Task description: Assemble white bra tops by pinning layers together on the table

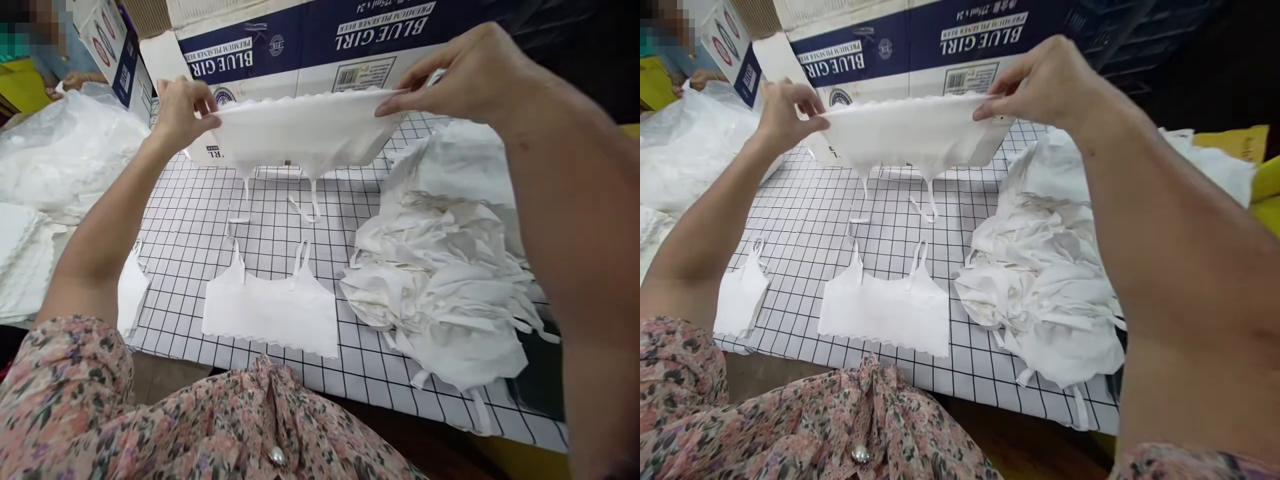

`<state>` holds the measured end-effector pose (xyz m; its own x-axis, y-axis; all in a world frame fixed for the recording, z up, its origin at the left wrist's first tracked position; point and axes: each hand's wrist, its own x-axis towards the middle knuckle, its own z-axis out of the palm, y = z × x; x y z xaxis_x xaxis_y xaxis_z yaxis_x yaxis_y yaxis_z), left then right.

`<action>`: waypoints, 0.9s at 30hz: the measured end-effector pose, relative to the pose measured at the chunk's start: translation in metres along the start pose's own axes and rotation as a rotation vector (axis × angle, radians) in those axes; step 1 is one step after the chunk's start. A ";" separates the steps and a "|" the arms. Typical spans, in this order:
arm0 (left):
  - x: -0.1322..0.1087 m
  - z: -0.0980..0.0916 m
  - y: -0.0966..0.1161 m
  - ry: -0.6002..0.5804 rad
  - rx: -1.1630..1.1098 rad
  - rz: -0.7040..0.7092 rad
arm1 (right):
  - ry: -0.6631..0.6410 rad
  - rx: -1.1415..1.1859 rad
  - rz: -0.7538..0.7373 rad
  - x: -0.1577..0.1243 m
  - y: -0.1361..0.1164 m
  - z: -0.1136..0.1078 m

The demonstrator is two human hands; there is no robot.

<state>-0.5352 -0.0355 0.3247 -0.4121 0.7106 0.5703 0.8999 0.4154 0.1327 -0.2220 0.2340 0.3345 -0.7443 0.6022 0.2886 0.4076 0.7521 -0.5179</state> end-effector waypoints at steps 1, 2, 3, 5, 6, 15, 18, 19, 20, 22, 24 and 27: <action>0.008 0.002 0.004 -0.017 0.033 -0.080 | 0.036 -0.056 -0.003 0.003 -0.003 -0.002; 0.014 0.002 0.009 -0.047 0.056 -0.149 | 0.063 -0.108 -0.030 0.004 -0.003 -0.004; 0.016 -0.002 0.015 -0.047 0.069 -0.180 | 0.086 -0.154 -0.078 0.004 -0.001 -0.006; 0.005 -0.011 0.028 0.004 0.069 -0.123 | 0.120 -0.218 -0.188 -0.007 0.010 -0.008; -0.010 -0.015 0.034 0.020 0.060 -0.083 | 0.119 -0.233 -0.237 -0.017 0.019 -0.006; -0.239 0.013 0.055 -0.367 -0.104 0.203 | -0.094 0.003 -0.467 -0.148 0.126 0.092; -0.274 0.027 0.069 -0.614 -0.180 0.343 | -0.204 0.012 -0.507 -0.163 0.144 0.119; -0.278 0.028 0.074 -0.677 -0.202 0.391 | -0.231 -0.010 -0.505 -0.164 0.146 0.124; -0.280 0.029 0.080 -0.723 -0.213 0.429 | -0.251 -0.036 -0.503 -0.164 0.146 0.126; -0.277 0.027 0.090 -0.768 -0.209 0.466 | -0.261 -0.081 -0.500 -0.160 0.145 0.126; -0.271 0.023 0.095 -0.774 -0.194 0.457 | -0.240 -0.110 -0.493 -0.156 0.144 0.122; -0.259 0.019 0.094 -0.797 -0.236 0.425 | -0.196 -0.138 -0.483 -0.152 0.148 0.117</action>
<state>-0.3462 -0.1699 0.1738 0.0609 0.9926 -0.1048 0.9673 -0.0328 0.2517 -0.1109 0.2222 0.1200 -0.9436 0.1280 0.3054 0.0507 0.9672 -0.2489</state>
